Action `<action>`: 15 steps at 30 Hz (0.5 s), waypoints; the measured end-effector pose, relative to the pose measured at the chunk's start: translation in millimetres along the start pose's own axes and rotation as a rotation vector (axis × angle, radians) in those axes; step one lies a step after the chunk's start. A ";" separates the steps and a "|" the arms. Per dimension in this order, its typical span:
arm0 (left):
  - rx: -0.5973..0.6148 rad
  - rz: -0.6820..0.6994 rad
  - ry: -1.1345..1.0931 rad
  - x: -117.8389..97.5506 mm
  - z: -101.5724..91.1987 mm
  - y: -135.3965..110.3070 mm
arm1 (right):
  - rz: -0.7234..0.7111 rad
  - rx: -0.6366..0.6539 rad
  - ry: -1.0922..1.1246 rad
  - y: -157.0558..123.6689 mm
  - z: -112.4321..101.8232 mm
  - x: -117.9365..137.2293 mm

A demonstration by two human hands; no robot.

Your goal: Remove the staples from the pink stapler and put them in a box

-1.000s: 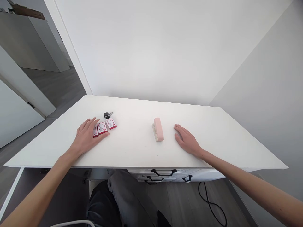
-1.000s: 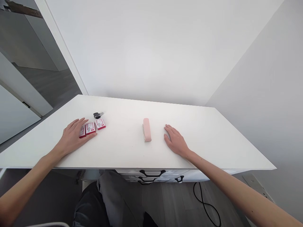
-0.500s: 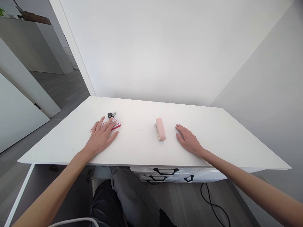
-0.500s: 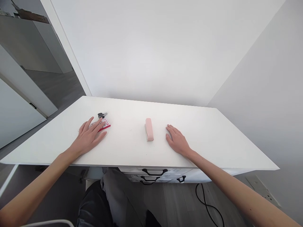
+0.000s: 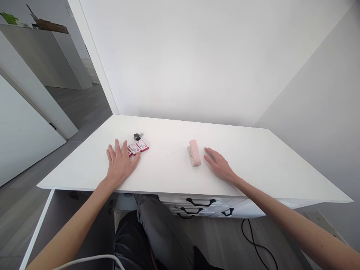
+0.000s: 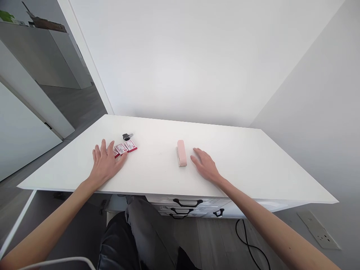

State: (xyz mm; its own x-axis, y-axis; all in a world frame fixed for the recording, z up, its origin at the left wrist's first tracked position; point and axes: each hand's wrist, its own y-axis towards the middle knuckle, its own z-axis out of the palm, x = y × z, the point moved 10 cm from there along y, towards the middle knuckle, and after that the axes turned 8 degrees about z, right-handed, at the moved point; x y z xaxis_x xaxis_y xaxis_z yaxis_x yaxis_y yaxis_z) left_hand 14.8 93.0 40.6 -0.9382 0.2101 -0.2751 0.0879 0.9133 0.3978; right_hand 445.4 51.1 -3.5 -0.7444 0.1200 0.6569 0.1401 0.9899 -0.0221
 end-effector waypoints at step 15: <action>0.002 0.138 -0.014 -15.9 -4.2 1.2 | -0.073 0.086 0.220 -0.1 35.7 64.2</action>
State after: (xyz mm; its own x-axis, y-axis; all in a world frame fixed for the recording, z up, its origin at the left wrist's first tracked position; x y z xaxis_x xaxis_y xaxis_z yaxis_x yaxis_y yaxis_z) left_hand 28.3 89.3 49.1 -0.9124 0.3388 -0.2298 0.2168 0.8761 0.4307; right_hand 374.3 61.4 11.8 -0.5894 0.0380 0.8069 0.0279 0.9993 -0.0266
